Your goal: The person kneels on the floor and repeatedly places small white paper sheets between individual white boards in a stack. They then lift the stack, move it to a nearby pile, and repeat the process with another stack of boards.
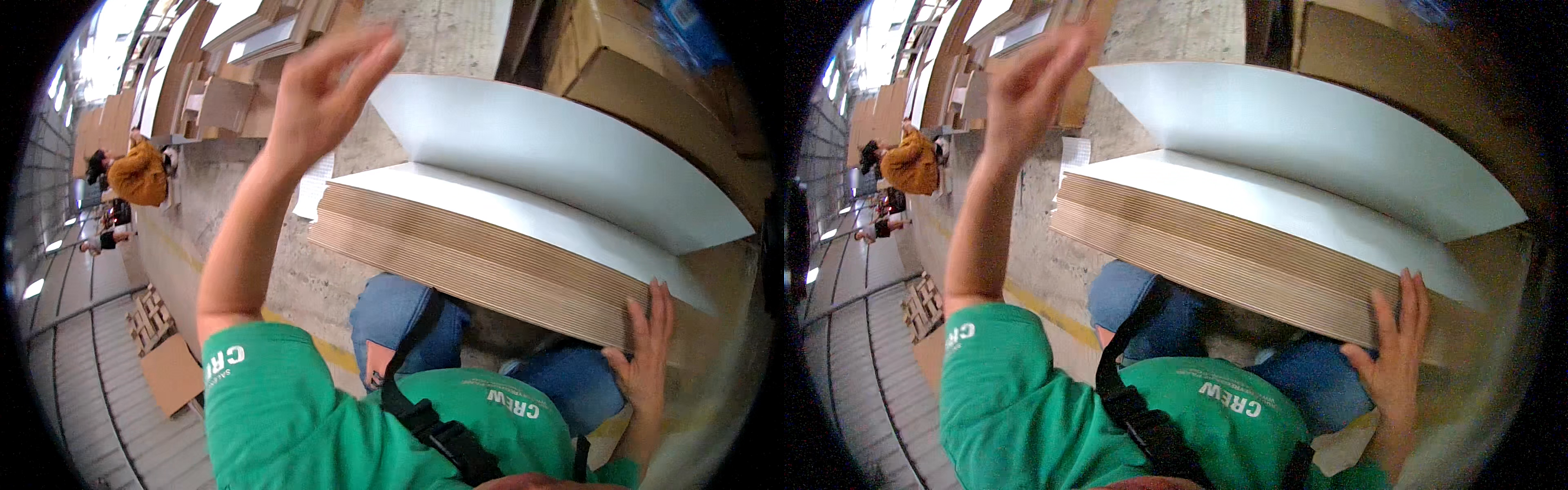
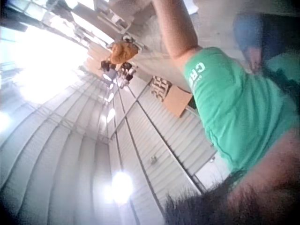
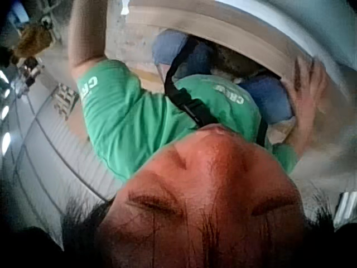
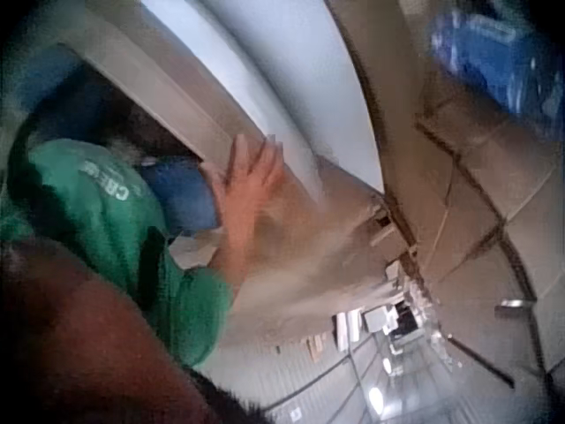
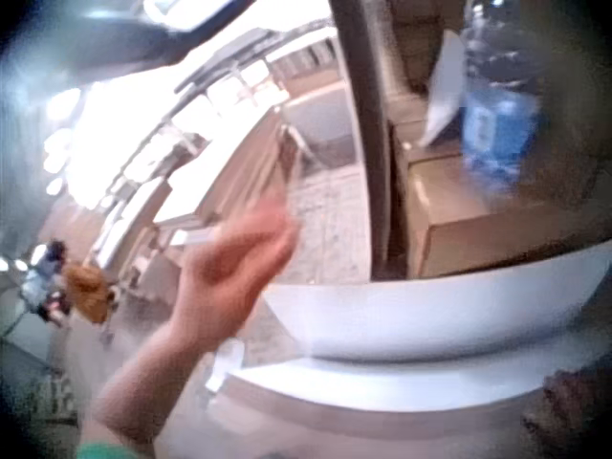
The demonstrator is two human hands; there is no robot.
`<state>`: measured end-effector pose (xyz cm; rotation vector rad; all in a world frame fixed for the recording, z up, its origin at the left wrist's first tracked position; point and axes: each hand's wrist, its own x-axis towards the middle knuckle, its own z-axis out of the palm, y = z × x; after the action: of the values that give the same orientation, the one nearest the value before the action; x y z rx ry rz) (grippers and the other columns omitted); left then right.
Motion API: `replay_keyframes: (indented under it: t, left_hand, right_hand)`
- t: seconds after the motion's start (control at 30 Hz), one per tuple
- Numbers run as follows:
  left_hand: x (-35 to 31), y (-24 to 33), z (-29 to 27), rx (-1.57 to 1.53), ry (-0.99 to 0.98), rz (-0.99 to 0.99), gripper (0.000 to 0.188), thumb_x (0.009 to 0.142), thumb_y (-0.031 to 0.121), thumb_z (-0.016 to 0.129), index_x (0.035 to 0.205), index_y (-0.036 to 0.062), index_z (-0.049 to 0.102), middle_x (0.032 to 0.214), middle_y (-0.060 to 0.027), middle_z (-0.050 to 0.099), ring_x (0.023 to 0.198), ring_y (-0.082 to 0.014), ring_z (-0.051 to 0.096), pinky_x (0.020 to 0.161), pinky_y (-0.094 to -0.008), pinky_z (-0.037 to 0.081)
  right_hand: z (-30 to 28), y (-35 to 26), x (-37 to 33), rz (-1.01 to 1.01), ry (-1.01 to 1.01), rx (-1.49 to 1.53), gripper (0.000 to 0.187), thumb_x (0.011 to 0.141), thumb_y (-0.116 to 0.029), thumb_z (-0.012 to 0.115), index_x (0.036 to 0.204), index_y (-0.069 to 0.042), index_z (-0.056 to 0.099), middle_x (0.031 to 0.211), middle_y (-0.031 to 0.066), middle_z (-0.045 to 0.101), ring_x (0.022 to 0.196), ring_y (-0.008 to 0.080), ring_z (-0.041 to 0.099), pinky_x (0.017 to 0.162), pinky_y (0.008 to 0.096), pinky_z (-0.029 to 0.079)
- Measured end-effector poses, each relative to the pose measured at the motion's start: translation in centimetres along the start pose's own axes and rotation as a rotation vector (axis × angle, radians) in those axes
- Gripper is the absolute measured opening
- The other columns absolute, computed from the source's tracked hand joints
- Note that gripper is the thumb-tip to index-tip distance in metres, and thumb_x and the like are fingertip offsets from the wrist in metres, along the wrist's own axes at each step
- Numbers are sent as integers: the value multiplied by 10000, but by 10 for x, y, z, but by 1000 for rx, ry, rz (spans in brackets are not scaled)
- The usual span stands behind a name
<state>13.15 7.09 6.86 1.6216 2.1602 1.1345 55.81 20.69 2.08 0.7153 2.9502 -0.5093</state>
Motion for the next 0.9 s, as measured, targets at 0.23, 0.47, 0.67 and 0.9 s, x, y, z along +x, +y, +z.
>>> replay_keyframes:
  t: [0.23,0.47,0.67,0.9]
  left_hand:
    - [-185,-62,-17,55,12,-805,473,850,335,541,1204,25,493,1171,-155,534,1113,-236,481,924,-341,380]
    - [-186,-72,27,-192,469,-741,342,767,175,667,1035,-26,596,884,-57,619,778,-91,560,704,-208,442]
    - [-138,-90,32,-428,580,-626,321,777,238,666,983,-6,634,825,-30,627,753,-72,547,666,-201,442]
    - [-112,-121,21,-529,377,-557,306,885,210,521,1121,21,568,1023,-31,603,912,-88,538,801,-218,424]
  right_hand:
    - [29,21,8,-86,107,-116,633,778,-485,533,1244,-88,374,1318,178,366,1207,376,335,995,525,215]
    - [35,34,16,-159,230,-78,518,843,-382,513,1270,-109,402,1327,155,353,1223,338,317,1017,494,219]
    - [23,39,52,3,257,-354,491,840,-313,533,1261,-87,420,1307,157,375,1204,340,339,1016,466,224]
    - [29,58,74,-57,341,-369,426,850,-246,525,1241,-92,453,1292,149,397,1187,329,358,1010,457,235]
